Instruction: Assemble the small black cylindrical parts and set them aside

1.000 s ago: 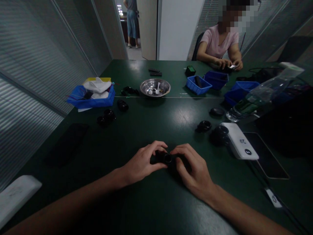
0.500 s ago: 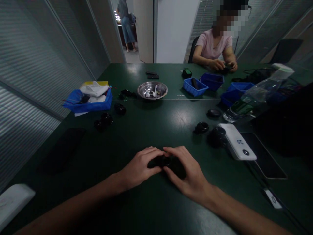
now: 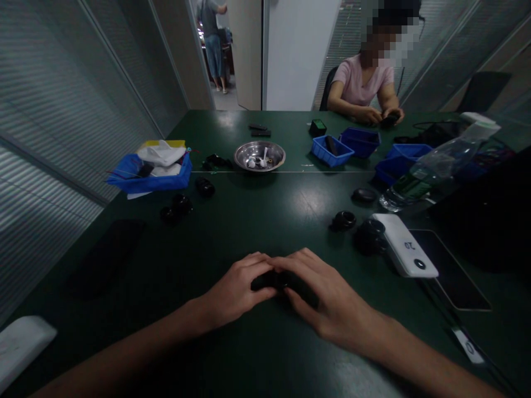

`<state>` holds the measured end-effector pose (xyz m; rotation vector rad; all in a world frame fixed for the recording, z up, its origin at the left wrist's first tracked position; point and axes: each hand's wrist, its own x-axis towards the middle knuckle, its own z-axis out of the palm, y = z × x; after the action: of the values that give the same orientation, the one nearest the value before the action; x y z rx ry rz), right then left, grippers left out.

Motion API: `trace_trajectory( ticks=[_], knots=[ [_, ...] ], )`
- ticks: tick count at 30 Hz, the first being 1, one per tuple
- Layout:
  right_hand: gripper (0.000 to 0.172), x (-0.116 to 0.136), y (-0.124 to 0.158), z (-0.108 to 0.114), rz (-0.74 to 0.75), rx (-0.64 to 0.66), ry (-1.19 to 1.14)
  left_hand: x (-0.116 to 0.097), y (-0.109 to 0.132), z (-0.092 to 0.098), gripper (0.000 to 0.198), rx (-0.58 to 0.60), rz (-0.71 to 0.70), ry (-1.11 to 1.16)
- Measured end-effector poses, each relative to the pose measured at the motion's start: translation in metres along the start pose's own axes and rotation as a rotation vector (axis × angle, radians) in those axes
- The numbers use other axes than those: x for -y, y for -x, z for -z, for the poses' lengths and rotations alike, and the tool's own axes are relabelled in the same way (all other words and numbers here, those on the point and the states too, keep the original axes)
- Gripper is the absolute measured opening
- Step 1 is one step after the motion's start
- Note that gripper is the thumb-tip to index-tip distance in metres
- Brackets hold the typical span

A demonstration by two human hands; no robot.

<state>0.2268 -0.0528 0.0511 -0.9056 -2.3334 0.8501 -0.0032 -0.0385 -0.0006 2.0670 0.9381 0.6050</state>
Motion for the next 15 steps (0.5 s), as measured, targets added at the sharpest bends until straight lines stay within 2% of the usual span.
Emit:
trace_trajectory(
  ticks=[2,4,7,8,12,15],
  knots=[
    [0.044,0.007,-0.006,0.009,-0.064,0.042,0.054,-0.001,0.0,0.0,0.037,0.003,-0.011,0.004],
    [0.032,0.011,-0.012,0.012,-0.111,0.084,0.203,-0.002,0.0,0.001,0.033,0.011,-0.022,0.013],
    [0.019,0.011,-0.016,0.012,-0.115,0.182,0.409,-0.004,-0.001,0.002,0.025,0.01,-0.022,0.024],
    [0.018,0.011,-0.016,0.012,-0.097,0.21,0.428,-0.005,-0.001,0.002,0.023,0.012,-0.02,0.03],
    [0.041,0.012,-0.011,0.019,-0.017,0.256,0.339,-0.007,-0.002,0.003,0.02,0.027,-0.008,0.042],
    [0.026,0.014,-0.012,0.028,-0.065,0.173,0.285,-0.005,-0.003,0.002,0.03,0.019,-0.009,0.014]
  ],
)
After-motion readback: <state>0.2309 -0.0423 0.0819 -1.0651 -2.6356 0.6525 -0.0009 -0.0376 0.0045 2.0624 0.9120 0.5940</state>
